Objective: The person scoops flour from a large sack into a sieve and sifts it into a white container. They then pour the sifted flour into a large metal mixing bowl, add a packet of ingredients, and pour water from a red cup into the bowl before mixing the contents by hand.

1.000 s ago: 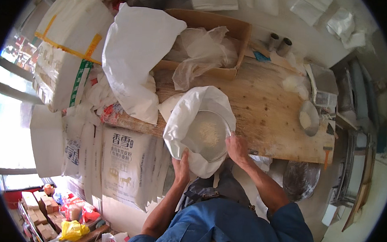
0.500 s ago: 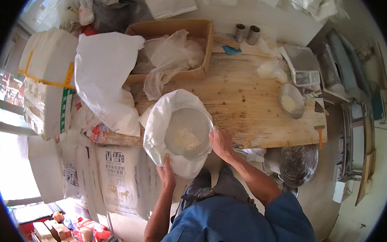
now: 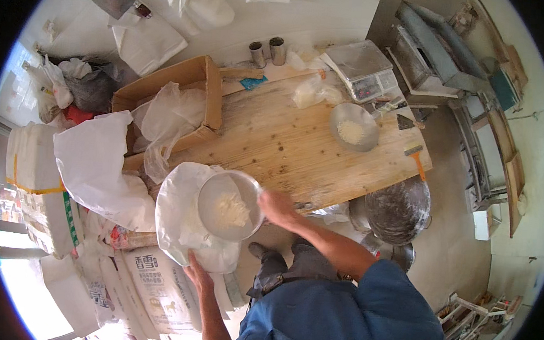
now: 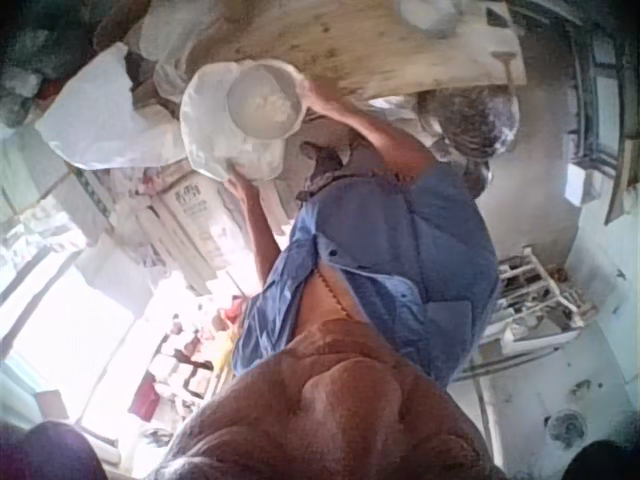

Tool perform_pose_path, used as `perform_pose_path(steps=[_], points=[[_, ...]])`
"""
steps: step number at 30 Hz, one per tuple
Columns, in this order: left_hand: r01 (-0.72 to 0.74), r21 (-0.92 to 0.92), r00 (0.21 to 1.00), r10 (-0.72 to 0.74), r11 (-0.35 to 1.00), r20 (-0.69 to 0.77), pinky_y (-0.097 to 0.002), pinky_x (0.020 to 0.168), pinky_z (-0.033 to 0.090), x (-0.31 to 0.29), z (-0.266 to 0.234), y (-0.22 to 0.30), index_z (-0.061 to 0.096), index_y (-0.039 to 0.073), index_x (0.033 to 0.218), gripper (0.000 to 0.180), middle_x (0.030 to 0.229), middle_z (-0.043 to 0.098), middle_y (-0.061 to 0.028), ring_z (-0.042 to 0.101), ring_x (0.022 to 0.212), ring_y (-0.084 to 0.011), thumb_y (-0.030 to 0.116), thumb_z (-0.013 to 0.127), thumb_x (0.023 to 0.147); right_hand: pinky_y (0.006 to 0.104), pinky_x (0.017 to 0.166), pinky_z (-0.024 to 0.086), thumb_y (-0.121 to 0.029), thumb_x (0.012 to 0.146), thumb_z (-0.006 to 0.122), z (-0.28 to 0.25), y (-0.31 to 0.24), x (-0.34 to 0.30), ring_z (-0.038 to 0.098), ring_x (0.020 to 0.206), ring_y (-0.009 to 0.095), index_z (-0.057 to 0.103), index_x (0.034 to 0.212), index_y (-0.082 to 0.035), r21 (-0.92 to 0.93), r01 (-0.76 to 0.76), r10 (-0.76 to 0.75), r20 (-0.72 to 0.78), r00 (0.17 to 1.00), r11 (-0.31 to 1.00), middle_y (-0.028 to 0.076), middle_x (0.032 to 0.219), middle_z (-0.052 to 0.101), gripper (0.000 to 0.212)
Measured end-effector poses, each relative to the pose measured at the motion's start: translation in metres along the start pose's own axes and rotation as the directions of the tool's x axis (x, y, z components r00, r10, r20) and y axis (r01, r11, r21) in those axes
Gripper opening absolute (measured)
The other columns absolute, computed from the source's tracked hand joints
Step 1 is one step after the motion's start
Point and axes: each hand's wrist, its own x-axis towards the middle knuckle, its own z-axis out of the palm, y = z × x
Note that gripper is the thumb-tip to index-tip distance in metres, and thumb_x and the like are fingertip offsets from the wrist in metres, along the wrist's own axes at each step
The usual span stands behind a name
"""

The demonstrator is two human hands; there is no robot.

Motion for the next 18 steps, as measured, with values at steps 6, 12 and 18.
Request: perform_pose_path(steps=[6,12,18], points=[[0.088,-0.041,0.992,-0.084,0.995,0.091,-0.0446,0.105,0.053,-0.006,-0.017,0.006,0.040,0.005,0.158,0.070,0.147,0.051,-0.0149,0.055,0.132,-0.0287,0.041,0.068,0.103,0.0582,0.075,0.054,-0.031,0.101,0.059,-0.162,0.138,0.001,0.071,0.081,0.045,0.071,0.088,0.000,-0.094,-0.292,0.233,-0.400,0.887,0.952,0.024,0.084,0.072,0.035],[-0.152,0.246,0.977,0.107,0.957,0.187,-0.0488,0.107,0.048,-0.011,-0.069,0.006,0.021,0.013,0.167,0.078,0.158,0.045,-0.0206,0.054,0.136,-0.0358,0.059,0.044,0.110,0.0560,0.077,0.056,-0.021,0.094,0.069,-0.315,0.209,0.001,0.073,0.084,0.044,0.070,0.111,0.001,-0.402,-0.417,0.124,-0.581,0.804,0.815,0.025,0.089,0.074,0.028],[-0.053,0.124,0.997,0.060,0.991,-0.050,-0.0530,0.100,0.050,-0.008,-0.126,-0.016,0.013,0.020,0.170,0.085,0.162,0.040,-0.0238,0.056,0.130,-0.0392,0.063,0.049,0.106,0.0468,0.068,0.059,-0.006,0.091,0.066,-0.316,0.256,0.031,0.075,0.076,0.035,0.066,0.121,0.005,-0.768,-0.236,-0.051,-0.329,0.943,0.595,0.020,0.082,0.074,0.032]])
